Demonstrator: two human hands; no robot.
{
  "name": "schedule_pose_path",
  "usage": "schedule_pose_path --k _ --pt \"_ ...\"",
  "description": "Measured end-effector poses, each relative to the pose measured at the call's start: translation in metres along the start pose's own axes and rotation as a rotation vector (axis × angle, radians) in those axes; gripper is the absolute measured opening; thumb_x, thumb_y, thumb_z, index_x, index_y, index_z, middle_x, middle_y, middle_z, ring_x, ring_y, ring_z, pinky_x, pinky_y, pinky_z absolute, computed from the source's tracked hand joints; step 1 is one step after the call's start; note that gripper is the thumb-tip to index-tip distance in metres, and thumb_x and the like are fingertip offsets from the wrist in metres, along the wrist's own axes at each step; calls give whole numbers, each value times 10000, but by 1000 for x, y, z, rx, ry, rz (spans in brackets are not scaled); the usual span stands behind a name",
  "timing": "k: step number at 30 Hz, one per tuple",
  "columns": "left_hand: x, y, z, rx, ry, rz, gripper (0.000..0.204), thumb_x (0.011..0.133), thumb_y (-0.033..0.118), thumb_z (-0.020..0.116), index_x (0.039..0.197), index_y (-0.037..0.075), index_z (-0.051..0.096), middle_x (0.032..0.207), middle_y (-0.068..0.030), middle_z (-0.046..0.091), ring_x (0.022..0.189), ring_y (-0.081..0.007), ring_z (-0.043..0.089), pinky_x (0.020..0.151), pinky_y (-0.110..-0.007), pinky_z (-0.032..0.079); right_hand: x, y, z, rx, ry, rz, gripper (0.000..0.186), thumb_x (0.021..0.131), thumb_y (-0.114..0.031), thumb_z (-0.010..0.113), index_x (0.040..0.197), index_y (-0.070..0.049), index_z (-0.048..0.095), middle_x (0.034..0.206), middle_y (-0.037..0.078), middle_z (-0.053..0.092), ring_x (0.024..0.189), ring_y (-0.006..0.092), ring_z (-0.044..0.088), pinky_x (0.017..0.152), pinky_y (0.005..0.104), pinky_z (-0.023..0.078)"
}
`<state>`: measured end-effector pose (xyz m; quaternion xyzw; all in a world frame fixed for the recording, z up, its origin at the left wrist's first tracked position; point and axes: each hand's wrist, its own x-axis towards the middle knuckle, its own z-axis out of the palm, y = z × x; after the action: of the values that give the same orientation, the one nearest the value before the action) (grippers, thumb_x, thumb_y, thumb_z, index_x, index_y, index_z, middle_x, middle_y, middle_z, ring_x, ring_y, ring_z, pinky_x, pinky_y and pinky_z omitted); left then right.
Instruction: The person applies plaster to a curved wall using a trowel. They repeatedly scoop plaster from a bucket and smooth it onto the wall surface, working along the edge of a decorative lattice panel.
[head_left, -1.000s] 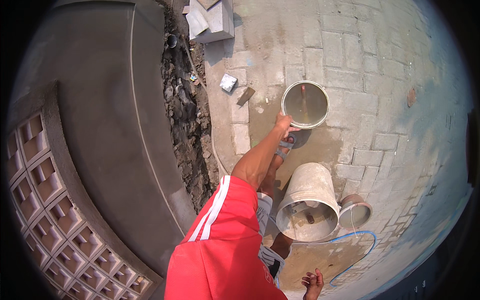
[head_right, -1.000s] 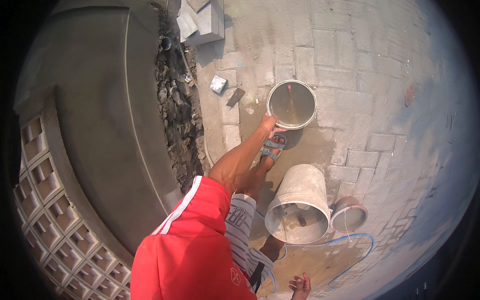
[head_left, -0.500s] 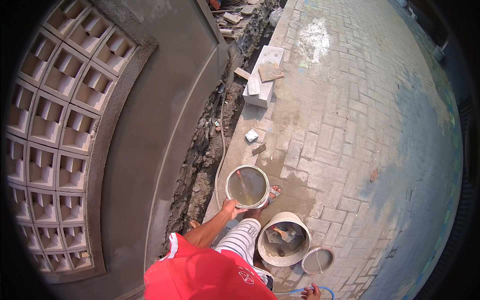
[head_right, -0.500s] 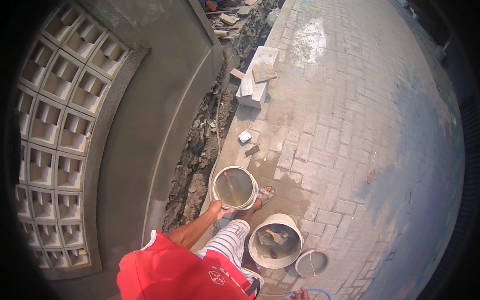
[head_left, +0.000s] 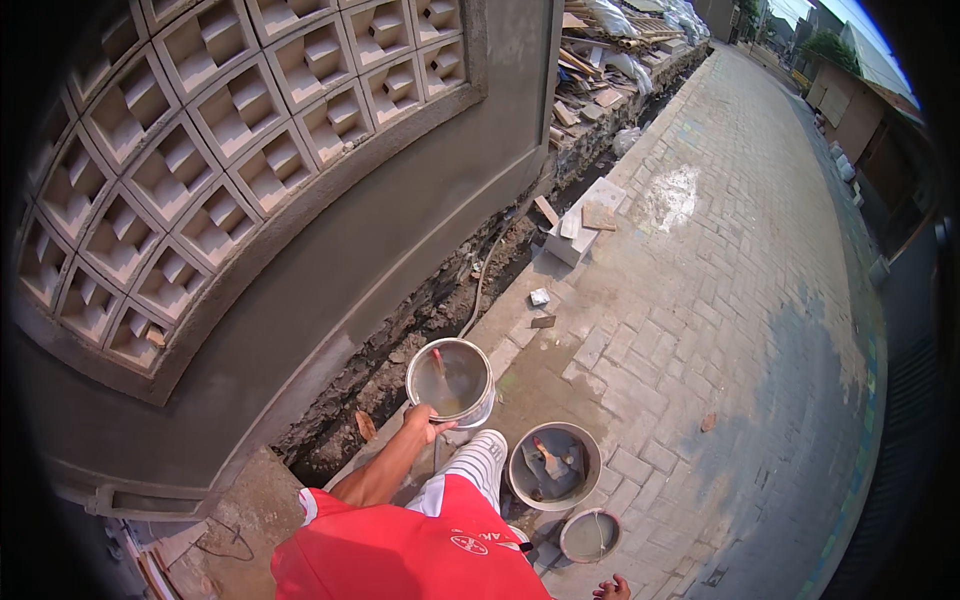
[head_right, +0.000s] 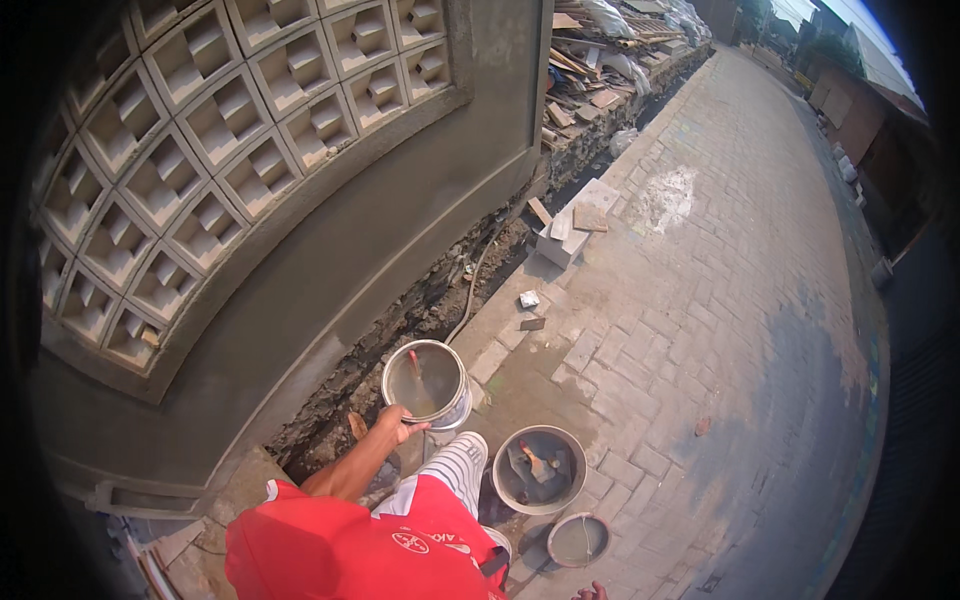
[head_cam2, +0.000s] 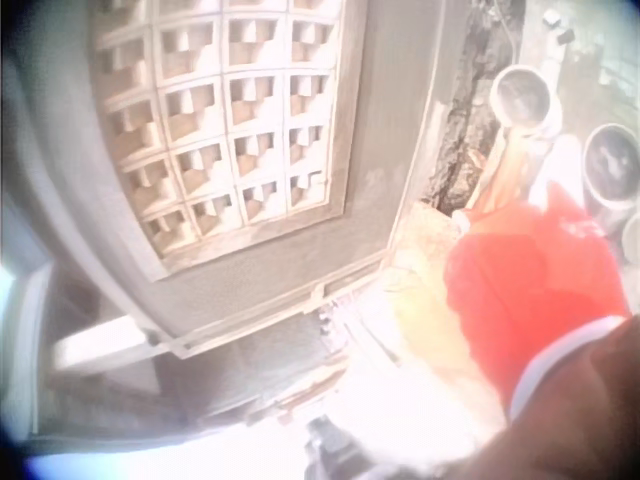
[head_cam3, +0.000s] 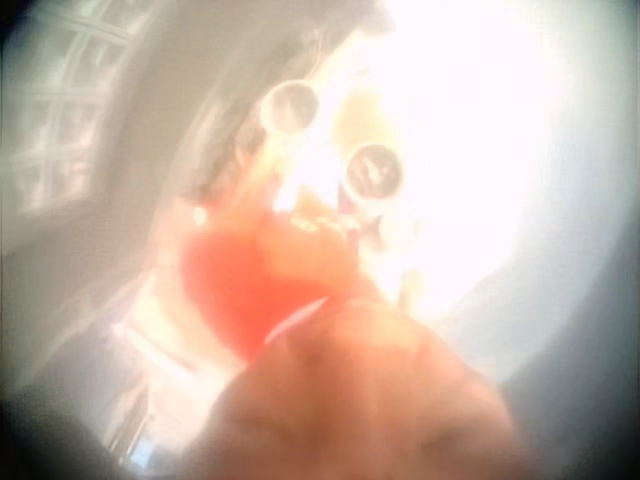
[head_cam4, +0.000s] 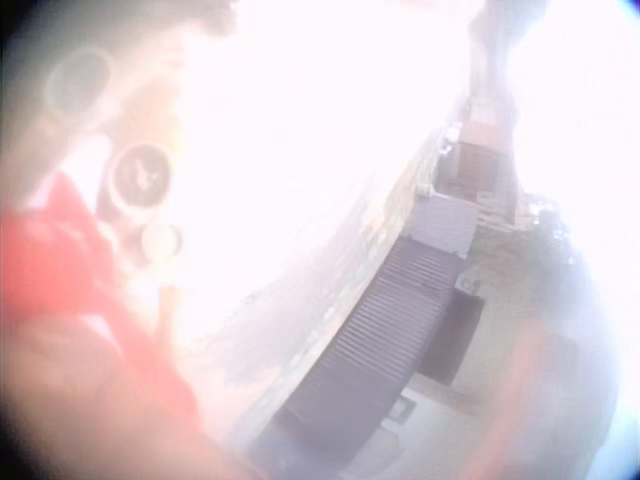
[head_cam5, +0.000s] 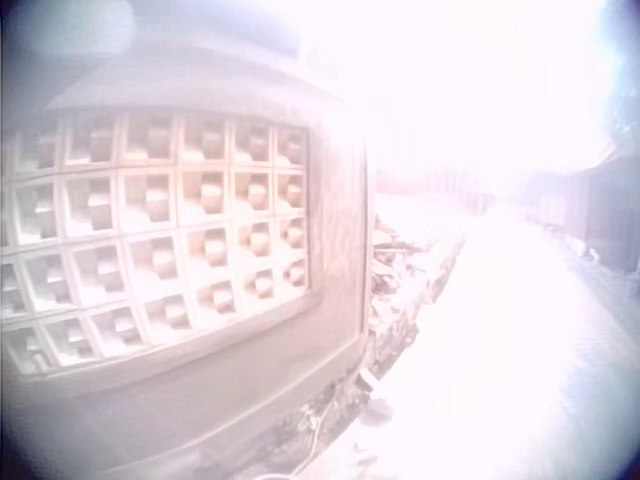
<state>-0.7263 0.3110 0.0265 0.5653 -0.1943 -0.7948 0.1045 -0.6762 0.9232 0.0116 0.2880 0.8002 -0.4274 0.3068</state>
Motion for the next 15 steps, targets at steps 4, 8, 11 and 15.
schedule_pose_path --k 4,8,11,15 --pt "-30 -1 -59 -26 50 85 445 707 -90 385 1151 -81 350 1120 -285 467 902 -479 575 672 -571 570 -18 -28 31 -59 -133 -65 464 855 -210 501 1271 -16 432 984 142 569 793 211 556 635 309 427" --pt "-52 1 -106 -22 97 83 449 701 -86 394 1149 -71 360 1135 -270 469 911 -458 580 654 -556 577 -28 -69 37 -140 -188 -157 456 844 -183 508 1255 3 441 924 135 591 717 201 583 567 290 449" --pt "-66 6 -139 -40 114 116 442 700 -80 400 1141 -73 365 1134 -259 472 906 -454 582 615 -547 584 -28 -107 35 -197 -180 -237 451 836 -163 513 1244 18 448 880 129 608 660 194 604 516 276 464" --pt "-66 -2 -190 -124 133 132 464 700 -65 415 1160 -30 366 1122 -250 477 895 -456 582 593 -558 585 -25 -141 32 -274 -150 -332 450 825 -142 505 1237 32 453 843 128 619 615 193 617 477 271 471"
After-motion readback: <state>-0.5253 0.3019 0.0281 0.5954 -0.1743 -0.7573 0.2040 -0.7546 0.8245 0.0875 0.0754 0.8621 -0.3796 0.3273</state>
